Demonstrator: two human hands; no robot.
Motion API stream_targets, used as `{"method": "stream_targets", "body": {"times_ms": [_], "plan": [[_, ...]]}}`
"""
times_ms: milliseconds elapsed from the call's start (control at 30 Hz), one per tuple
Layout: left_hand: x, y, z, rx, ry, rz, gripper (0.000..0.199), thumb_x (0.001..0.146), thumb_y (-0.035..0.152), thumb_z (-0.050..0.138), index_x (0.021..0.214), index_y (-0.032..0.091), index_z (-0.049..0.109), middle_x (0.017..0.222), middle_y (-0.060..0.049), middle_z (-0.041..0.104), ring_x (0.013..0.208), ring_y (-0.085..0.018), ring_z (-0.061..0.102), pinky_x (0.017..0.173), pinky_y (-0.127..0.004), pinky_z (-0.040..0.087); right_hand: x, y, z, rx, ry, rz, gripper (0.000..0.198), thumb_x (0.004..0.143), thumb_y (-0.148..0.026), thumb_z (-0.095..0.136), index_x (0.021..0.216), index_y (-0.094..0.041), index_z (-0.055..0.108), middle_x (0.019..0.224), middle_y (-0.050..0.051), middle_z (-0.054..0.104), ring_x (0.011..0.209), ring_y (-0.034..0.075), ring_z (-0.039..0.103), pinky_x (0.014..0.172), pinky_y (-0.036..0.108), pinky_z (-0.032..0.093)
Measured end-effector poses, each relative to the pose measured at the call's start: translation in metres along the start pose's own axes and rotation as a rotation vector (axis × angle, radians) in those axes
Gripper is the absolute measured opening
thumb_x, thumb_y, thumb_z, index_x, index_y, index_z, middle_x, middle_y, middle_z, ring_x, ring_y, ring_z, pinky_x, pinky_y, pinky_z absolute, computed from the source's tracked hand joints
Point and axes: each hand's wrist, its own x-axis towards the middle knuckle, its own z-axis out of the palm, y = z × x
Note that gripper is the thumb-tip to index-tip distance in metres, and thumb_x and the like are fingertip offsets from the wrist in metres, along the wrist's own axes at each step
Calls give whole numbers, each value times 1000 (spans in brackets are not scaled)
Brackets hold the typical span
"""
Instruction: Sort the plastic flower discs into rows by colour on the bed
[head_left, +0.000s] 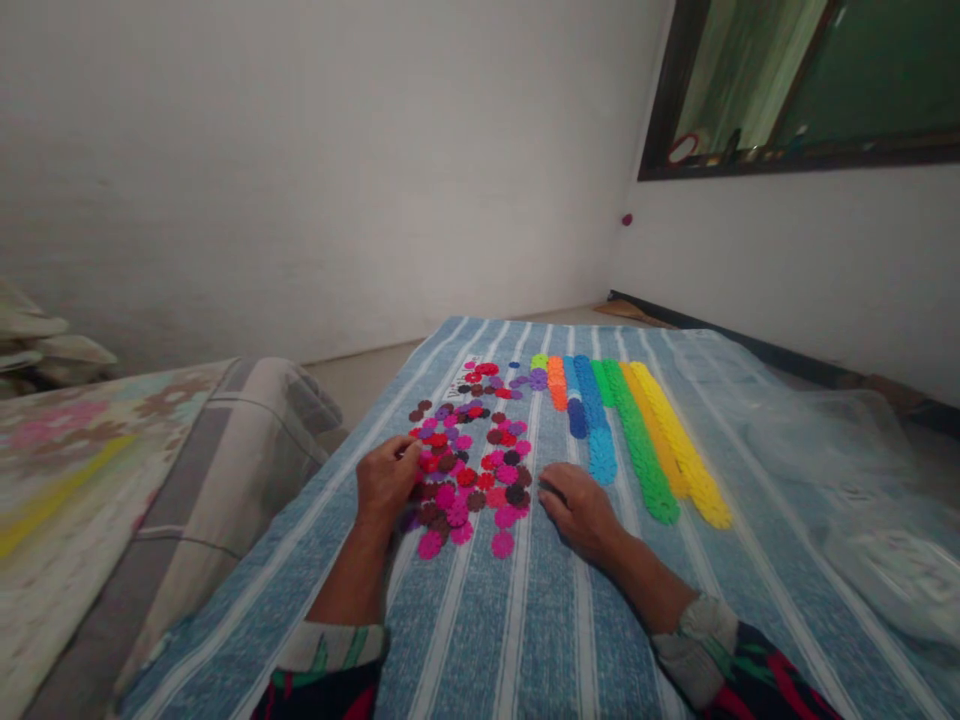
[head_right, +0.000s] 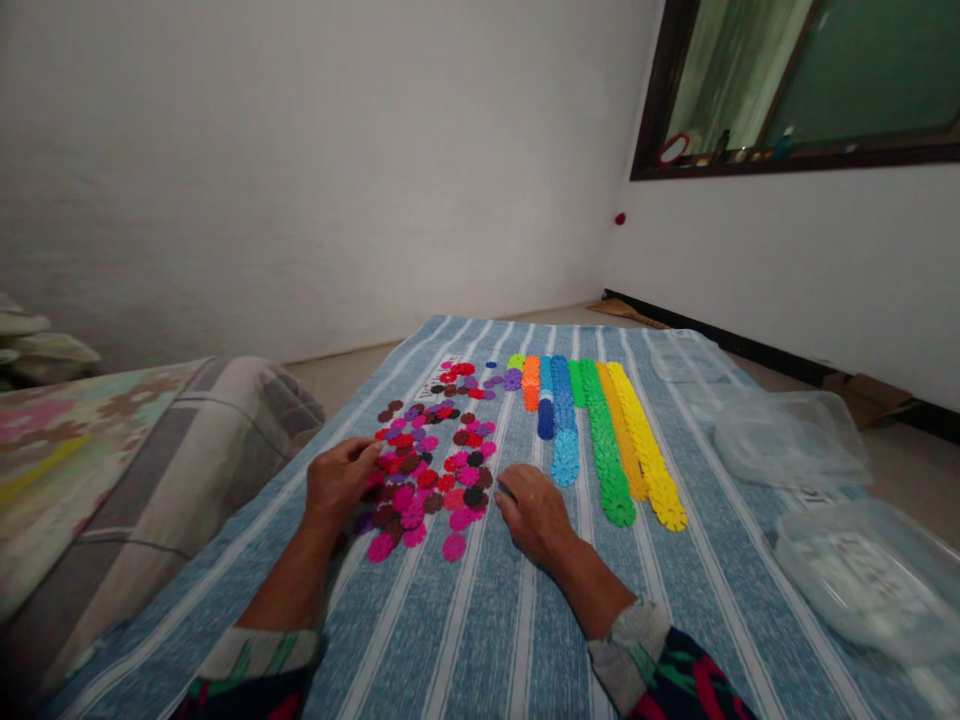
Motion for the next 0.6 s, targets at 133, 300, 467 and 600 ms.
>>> {"method": "stream_targets", "body": {"times_ms": [133, 300, 467, 600], "plan": [[8, -10, -6, -11, 53, 1, 26, 67, 38, 55, 71, 20, 72, 72, -2, 73, 74, -22, 67, 73, -30, 50, -3, 4, 1, 31, 62, 37, 16, 89, -19, 51, 98, -20, 64, 97, 8, 68, 93, 22, 61, 85, 35, 48], [14, -25, -7, -92, 94, -115, 27, 66, 38, 56, 74, 18, 72, 69, -3, 71, 68, -21, 67, 62, -28, 49, -6, 5, 1, -40, -9, 19, 13, 89, -20, 51, 94, -20, 64, 98, 9, 68, 94, 23, 60, 86, 36, 47], [16, -34, -3, -196, 105, -220, 26, 64, 37, 58, 75, 18, 71, 61, -1, 66, 60, -20, 65, 53, -27, 46, -8, 5, -1, -83, -55, 17, 13, 89, -22, 51, 91, -20, 64, 98, 9, 67, 93, 23, 59, 85, 36, 46], [17, -34, -1, -247, 99, -256, 27, 62, 37, 59, 75, 17, 71, 59, 0, 65, 56, -19, 64, 52, -26, 45, -8, 4, 0, -95, -70, 23, 14, 90, -22, 50, 91, -20, 64, 98, 9, 67, 95, 23, 58, 87, 36, 45]]}}
